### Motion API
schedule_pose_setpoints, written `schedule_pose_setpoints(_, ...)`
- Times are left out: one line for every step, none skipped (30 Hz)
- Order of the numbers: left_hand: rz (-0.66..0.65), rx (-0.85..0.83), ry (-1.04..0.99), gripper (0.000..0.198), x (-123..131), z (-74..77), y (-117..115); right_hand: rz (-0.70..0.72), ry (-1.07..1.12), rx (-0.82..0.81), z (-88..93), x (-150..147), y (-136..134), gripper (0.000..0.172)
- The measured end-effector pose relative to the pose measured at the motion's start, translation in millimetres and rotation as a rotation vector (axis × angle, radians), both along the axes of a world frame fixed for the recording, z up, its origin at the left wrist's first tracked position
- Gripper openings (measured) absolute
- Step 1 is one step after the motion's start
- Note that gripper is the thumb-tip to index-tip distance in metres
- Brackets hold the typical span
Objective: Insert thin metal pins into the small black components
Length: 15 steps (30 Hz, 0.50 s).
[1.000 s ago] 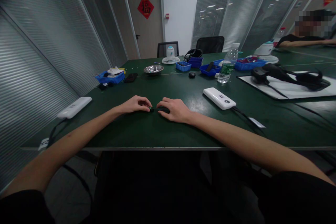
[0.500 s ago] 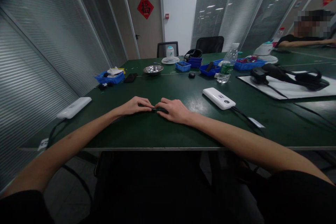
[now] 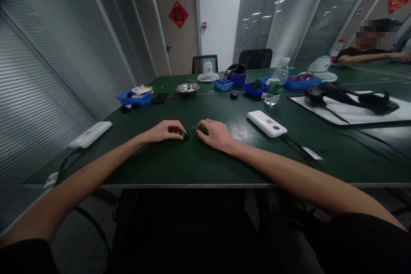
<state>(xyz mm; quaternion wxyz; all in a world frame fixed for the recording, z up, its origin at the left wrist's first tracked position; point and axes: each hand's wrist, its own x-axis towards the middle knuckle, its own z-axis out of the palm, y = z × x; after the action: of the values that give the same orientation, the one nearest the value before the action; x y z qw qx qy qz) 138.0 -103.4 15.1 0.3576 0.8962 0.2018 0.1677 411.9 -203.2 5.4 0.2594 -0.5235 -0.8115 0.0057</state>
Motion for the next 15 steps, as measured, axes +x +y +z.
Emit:
schedule_pose_setpoints(-0.008,0.011,0.005,0.036,-1,0.2,0,0.017,0.002,-0.004,0.9,0,-1,0.027)
schedule_pose_setpoints(-0.013,0.017,0.008,0.036,-2,0.2,0,0.039,0.001,-0.006,1.8,-1,-2,0.027)
schedule_pose_setpoints(-0.014,0.026,0.011,0.036,-2,0.0,1,0.063,-0.002,-0.007,2.7,-1,-3,0.027)
schedule_pose_setpoints(-0.01,0.043,0.011,0.036,-3,-0.3,1,0.086,-0.007,-0.004,3.5,-2,-4,0.028)
schedule_pose_setpoints(-0.003,0.069,0.01,0.035,-3,-0.7,1,0.103,-0.015,0.0,4.2,-2,-5,0.028)
schedule_pose_setpoints(0.005,0.1,0.01,0.035,-3,-1.1,1,0.115,-0.022,0.007,4.6,-2,-6,0.028)
schedule_pose_setpoints(0.012,0.133,0.007,0.034,-3,-1.3,1,0.127,-0.028,0.012,4.9,-2,-7,0.029)
schedule_pose_setpoints(0.016,0.164,0.005,0.034,-4,-1.5,1,0.138,-0.033,0.016,5.1,-2,-7,0.029)
schedule_pose_setpoints(0.015,0.189,0.003,0.034,-4,-1.5,1,0.15,-0.035,0.018,5.2,-2,-8,0.03)
schedule_pose_setpoints(0.011,0.207,0.001,0.034,-4,-1.4,1,0.163,-0.035,0.019,5.4,-2,-8,0.03)
schedule_pose_setpoints(0.006,0.219,0.001,0.035,-4,-1.2,0,0.176,-0.032,0.02,5.6,-2,-9,0.029)
schedule_pose_setpoints(0.005,0.228,0.003,0.035,-4,-1.0,0,0.19,-0.031,0.019,6.0,-2,-9,0.029)
schedule_pose_setpoints(0.004,0.233,0.007,0.036,-4,-0.6,-1,0.204,-0.032,0.016,6.6,-2,-10,0.028)
schedule_pose_setpoints(0.003,0.236,0.013,0.036,-4,-0.1,-1,0.217,-0.037,0.014,7.3,-2,-11,0.028)
schedule_pose_setpoints(0.004,0.241,0.019,0.036,-4,0.4,-1,0.228,-0.048,0.012,8.0,-2,-11,0.028)
